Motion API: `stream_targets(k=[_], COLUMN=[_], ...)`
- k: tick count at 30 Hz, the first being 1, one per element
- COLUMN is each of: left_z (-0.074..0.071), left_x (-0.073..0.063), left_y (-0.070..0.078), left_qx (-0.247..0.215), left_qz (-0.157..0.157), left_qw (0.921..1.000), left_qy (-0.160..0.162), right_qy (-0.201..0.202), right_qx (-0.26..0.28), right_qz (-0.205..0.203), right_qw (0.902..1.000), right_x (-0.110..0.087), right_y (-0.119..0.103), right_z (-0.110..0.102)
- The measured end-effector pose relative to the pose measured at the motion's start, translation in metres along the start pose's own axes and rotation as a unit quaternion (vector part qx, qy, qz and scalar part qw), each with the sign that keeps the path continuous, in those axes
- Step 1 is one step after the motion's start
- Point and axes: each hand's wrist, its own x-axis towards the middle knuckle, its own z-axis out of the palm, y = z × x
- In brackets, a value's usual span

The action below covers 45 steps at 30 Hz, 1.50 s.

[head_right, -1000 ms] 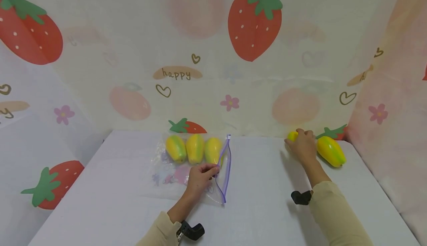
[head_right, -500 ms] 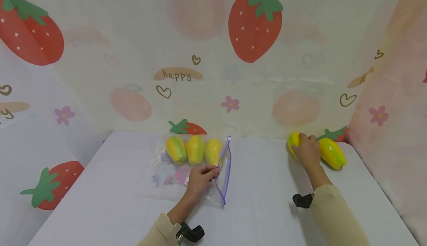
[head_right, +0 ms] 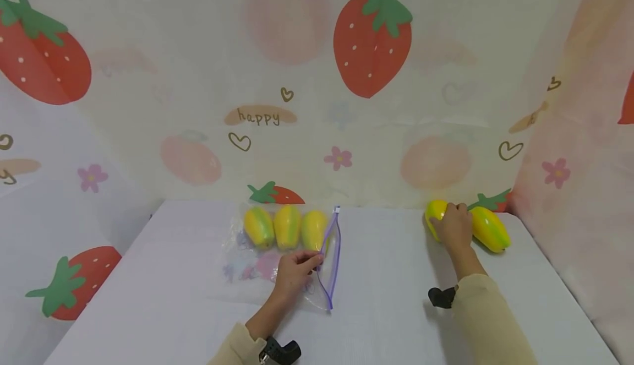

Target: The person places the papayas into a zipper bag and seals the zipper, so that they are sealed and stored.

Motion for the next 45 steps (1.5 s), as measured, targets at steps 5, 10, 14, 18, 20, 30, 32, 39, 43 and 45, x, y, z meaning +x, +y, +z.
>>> stream_targets(k=[5, 10, 14, 18, 20, 30, 32, 39, 43, 45], left_z=[0.0, 0.0, -0.001, -0.004, -0.004, -0.005, -0.006, -0.007, -0.007, -0.008], left_x=[-0.002, -0.003, -0.002, 0.0, 0.0, 0.002, 0.002, 0.003, 0.002, 0.002], left_y=[0.002, 0.001, 0.001, 0.001, 0.0, 0.001, 0.002, 0.005, 0.006, 0.006], left_qx=[0.002, 0.004, -0.001, 0.001, 0.002, 0.003, 0.004, -0.001, -0.004, -0.006], left_qz=[-0.005, -0.008, -0.005, -0.001, 0.0, -0.004, -0.005, -0.005, -0.007, -0.011], left_qw=[1.0, 1.0, 1.0, 1.0, 1.0, 0.9999, 0.9999, 0.9998, 0.9999, 0.9999], left_qy=[0.004, -0.001, 0.001, 0.0, -0.002, -0.01, -0.013, -0.017, -0.012, -0.011], right_qy=[-0.015, -0.01, 0.001, -0.005, -0.01, -0.007, -0.006, -0.012, -0.022, -0.027], right_qx=[0.007, -0.004, -0.004, 0.007, 0.012, 0.02, 0.026, 0.044, 0.055, 0.064], right_qz=[0.003, -0.004, -0.016, -0.005, 0.005, -0.002, -0.008, -0.019, -0.012, -0.007], right_qw=[0.9999, 0.9999, 0.9999, 0.9999, 0.9999, 0.9998, 0.9996, 0.9988, 0.9982, 0.9975], right_x=[0.001, 0.001, 0.0, -0.001, 0.0, -0.002, -0.003, -0.004, -0.004, -0.004], right_y=[0.005, 0.006, 0.004, 0.003, 0.002, 0.004, 0.006, 0.01, 0.011, 0.011], right_z=[-0.001, -0.001, -0.002, -0.002, -0.001, 0.002, 0.002, 0.001, 0.001, 0.0])
